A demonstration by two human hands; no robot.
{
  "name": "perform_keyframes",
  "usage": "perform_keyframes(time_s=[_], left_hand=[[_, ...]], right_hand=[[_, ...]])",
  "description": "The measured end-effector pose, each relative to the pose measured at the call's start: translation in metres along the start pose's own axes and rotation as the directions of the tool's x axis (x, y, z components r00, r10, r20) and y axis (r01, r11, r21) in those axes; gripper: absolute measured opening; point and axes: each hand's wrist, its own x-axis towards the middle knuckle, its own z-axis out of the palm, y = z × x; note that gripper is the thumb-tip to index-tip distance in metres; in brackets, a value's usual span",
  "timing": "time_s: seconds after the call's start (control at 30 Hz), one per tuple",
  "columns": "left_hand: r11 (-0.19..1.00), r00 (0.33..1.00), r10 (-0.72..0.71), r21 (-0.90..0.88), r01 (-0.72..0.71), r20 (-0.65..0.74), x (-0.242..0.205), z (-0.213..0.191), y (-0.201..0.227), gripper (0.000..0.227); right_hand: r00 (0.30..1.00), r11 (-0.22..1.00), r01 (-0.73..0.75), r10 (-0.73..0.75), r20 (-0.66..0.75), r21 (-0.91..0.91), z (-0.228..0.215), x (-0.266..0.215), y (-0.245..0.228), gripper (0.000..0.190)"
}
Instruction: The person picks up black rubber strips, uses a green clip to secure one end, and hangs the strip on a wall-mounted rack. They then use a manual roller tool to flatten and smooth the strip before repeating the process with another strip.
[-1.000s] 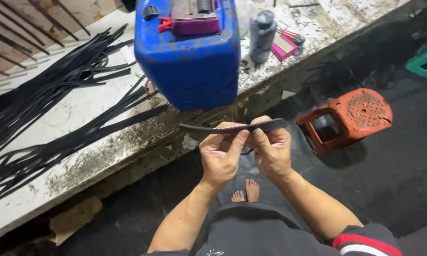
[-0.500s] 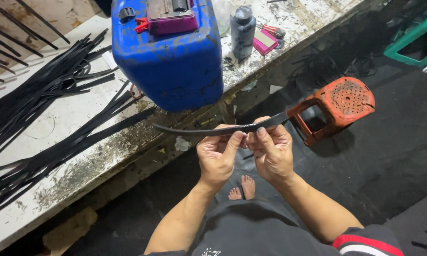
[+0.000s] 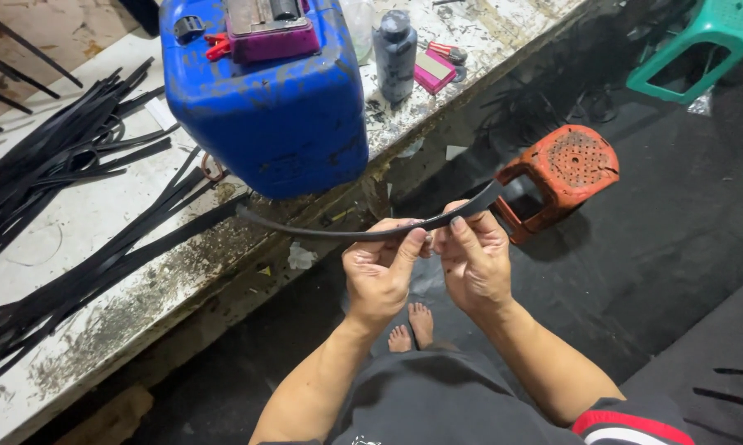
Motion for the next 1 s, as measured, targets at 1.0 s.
perform_keyframes(time_s=[1.0], left_hand=[[0.998, 0.998, -0.037, -0.045, 0.039, 0.051, 0.023, 0.061, -0.05, 0.007]], right_hand=[[0.995, 0.993, 0.084, -0.078, -0.067, 0.087, -0.092, 0.09, -0.046, 0.007]])
